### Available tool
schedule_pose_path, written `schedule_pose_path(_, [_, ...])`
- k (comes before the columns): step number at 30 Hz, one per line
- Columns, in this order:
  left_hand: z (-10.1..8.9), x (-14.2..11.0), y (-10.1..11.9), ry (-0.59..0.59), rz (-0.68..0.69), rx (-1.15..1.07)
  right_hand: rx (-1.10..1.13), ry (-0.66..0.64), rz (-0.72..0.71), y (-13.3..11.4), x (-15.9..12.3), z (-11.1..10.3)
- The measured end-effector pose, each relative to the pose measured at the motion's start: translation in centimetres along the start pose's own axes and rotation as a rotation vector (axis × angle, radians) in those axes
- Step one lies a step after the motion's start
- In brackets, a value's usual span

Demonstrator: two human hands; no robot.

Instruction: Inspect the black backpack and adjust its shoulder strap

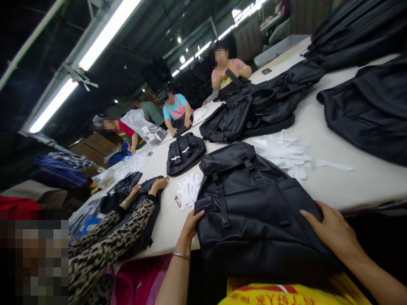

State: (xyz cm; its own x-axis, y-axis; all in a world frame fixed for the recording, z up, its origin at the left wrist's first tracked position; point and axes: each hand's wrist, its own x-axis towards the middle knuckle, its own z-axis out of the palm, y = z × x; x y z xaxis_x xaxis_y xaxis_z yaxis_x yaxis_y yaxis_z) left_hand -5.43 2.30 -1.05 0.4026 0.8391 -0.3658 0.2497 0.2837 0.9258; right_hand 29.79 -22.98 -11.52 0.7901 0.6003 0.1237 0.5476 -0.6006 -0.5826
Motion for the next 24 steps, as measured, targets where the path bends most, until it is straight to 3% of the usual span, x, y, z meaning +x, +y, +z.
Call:
schedule_pose_path(2, [0.0, 0.3, 2.2, -0.045, -0.023, -0.101, 0.072, -0.041, 0.085, -1.4, 0.2, -0.6])
schedule_pose_path(5, [0.5, 0.7, 7.5, 0.015, 0.050, -0.105, 0.205, -0.010, 0.163, -3.8, 0.3, -1.5])
schedule_pose_path(8, [1.8, 0.2, 15.0, 0.096, 0.224, -0.054, 0.330, 0.063, 0.187, -6.9, 0.4, -2.0])
schedule_pose_path(11, [3.5, -1.7, 23.4, 0.067, 0.361, 0.031, 0.497, 0.052, 0.154, -10.3, 0.5, -1.6])
schedule_pose_path(13, [4.7, -3.3, 28.5, 0.046, 0.429, 0.112, 0.645, -0.103, 0.099, -12.4, 0.3, -0.6])
schedule_pose_path(16, [7.1, -5.0, 34.1, 0.016, 0.416, 0.295, 0.854, -0.574, 0.017, -15.3, -0.4, 1.5])
schedule_pose_path(18, [9.2, -5.3, 35.9, -0.015, 0.337, 0.481, 0.917, -0.798, 0.004, -16.6, -0.9, 2.7])
schedule_pose_path(19, [10.5, -5.1, 36.1, -0.017, 0.315, 0.603, 0.930, -0.840, 0.009, -17.0, -1.0, 3.0])
schedule_pose_path(21, [13.4, -4.6, 35.3, 0.003, 0.364, 0.901, 0.952, -0.839, 0.036, -16.8, -0.7, 3.0])
schedule_pose_path(24, [18.2, -3.2, 32.3, 0.026, 0.590, 1.267, 1.024, -0.741, 0.090, -14.4, 1.4, 1.9])
